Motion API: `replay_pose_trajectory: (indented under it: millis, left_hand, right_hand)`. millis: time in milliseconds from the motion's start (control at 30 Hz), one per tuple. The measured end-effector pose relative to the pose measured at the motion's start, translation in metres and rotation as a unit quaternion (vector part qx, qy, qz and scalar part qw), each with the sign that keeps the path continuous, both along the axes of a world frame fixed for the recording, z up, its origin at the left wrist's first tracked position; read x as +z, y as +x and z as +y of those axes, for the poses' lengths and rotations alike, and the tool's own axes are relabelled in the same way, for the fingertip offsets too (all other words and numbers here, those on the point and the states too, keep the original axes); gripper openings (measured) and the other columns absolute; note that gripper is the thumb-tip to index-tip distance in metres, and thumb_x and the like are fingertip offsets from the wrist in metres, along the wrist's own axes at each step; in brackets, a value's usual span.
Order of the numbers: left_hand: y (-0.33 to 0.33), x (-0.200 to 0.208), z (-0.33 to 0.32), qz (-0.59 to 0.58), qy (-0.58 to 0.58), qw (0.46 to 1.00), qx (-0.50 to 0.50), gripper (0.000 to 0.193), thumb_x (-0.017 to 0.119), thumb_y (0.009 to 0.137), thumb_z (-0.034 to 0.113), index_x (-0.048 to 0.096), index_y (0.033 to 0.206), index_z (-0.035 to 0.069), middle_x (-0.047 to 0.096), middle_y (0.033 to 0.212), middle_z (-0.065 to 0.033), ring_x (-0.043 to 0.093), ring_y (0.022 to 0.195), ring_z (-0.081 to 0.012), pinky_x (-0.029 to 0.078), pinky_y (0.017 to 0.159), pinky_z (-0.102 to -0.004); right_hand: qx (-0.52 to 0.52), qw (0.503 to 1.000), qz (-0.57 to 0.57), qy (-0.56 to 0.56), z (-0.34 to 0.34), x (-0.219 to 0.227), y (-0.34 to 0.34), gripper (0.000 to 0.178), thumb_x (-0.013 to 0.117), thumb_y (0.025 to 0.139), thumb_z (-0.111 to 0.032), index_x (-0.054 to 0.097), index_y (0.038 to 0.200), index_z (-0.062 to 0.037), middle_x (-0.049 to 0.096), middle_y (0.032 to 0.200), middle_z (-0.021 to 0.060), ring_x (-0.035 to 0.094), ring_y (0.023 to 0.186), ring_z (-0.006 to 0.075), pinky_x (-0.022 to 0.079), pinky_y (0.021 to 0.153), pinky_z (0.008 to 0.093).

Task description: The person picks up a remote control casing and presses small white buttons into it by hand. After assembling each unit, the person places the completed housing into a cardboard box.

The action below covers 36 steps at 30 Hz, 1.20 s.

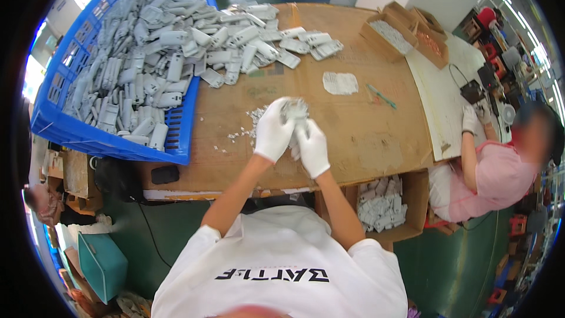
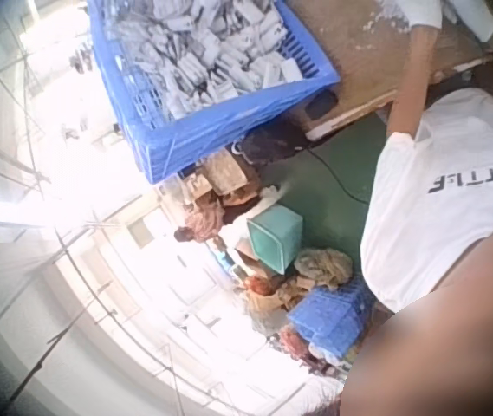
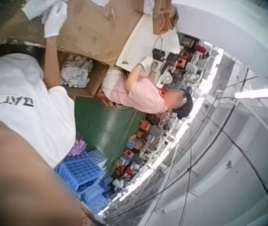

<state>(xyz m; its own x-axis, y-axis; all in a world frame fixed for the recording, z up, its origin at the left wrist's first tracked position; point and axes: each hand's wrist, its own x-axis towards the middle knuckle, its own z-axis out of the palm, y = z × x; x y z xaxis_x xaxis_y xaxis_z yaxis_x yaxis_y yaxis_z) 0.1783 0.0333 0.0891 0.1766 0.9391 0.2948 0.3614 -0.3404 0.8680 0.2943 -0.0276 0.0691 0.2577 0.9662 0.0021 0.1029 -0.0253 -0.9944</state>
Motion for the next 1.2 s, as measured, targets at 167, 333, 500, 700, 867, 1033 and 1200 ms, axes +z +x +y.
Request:
replay_pose_trajectory:
  millis: [167,333,500,700,867,1033,1200]
  left_hand:
    - [0.041,0.021,0.069,0.279,-0.042,0.956,-0.078,0.069,0.062,0.091,0.027,0.029,0.150,0.013,0.031,0.154,-0.0184,0.062,0.109,-0.0428,0.052,0.091,-0.0506]
    - [0.039,-0.028,0.179,0.449,-0.022,0.893,-0.025,0.049,0.059,0.091,0.017,0.046,0.138,0.011,0.054,0.135,-0.0129,0.068,0.105,-0.0337,0.057,0.079,-0.0493]
    - [0.046,-0.050,0.188,0.449,0.075,0.889,-0.045,0.022,0.057,0.092,0.016,0.072,0.106,0.009,0.067,0.115,-0.0109,0.069,0.104,-0.0299,0.060,0.075,-0.0445]
    - [0.026,-0.038,0.163,0.502,-0.002,0.864,0.047,0.023,0.054,0.094,0.017,0.076,0.095,0.010,0.070,0.104,-0.0132,0.071,0.096,-0.0313,0.059,0.074,-0.0454]
    - [0.014,-0.022,0.158,0.365,-0.005,0.926,0.092,0.032,0.051,0.096,0.012,0.046,0.128,0.011,0.059,0.112,-0.0193,0.070,0.092,-0.0383,0.058,0.073,-0.0513]
    - [-0.010,-0.026,0.143,0.284,-0.076,0.953,0.078,0.042,0.058,0.093,0.027,0.045,0.132,0.015,0.061,0.115,-0.0238,0.063,0.103,-0.0448,0.051,0.088,-0.0537]
    - [-0.060,-0.028,0.118,0.076,0.012,0.994,0.080,0.032,0.060,0.092,0.018,0.053,0.123,0.011,0.063,0.113,-0.0244,0.062,0.105,-0.0434,0.050,0.089,-0.0498]
  right_hand:
    - [-0.236,0.919,-0.316,-0.021,0.036,-0.015,0.165,0.033,0.048,0.101,-0.033,0.061,0.088,-0.0058,0.063,0.069,0.0089,0.062,0.060,0.0224,0.048,0.055,0.0390]
    - [-0.378,0.773,-0.447,-0.244,0.061,-0.027,0.346,0.047,0.039,0.099,-0.040,0.068,0.105,-0.0040,0.068,0.106,0.0254,0.066,0.101,0.0430,0.051,0.084,0.0534]
    - [-0.417,0.641,-0.569,-0.301,0.049,-0.036,0.399,0.038,0.053,0.095,-0.036,0.066,0.106,-0.0022,0.066,0.107,0.0249,0.064,0.103,0.0416,0.053,0.083,0.0501]
    - [-0.048,0.805,-0.561,0.186,0.067,0.005,0.176,0.031,0.070,0.079,-0.011,0.064,0.109,-0.0086,0.064,0.107,0.0126,0.061,0.102,0.0326,0.048,0.092,0.0424]
    - [0.141,0.845,-0.463,0.228,0.090,-0.014,0.073,0.014,0.065,0.083,-0.007,0.065,0.096,-0.0126,0.064,0.098,0.0044,0.062,0.092,0.0272,0.053,0.078,0.0380]
    - [0.125,0.779,-0.560,0.254,0.094,-0.044,0.072,0.007,0.063,0.077,-0.008,0.062,0.082,-0.0131,0.061,0.087,0.0057,0.063,0.084,0.0256,0.054,0.073,0.0375]
    - [0.139,0.753,-0.613,0.194,0.097,-0.036,0.060,0.004,0.066,0.077,-0.011,0.062,0.076,-0.0111,0.060,0.083,0.0082,0.064,0.085,0.0264,0.056,0.070,0.0392]
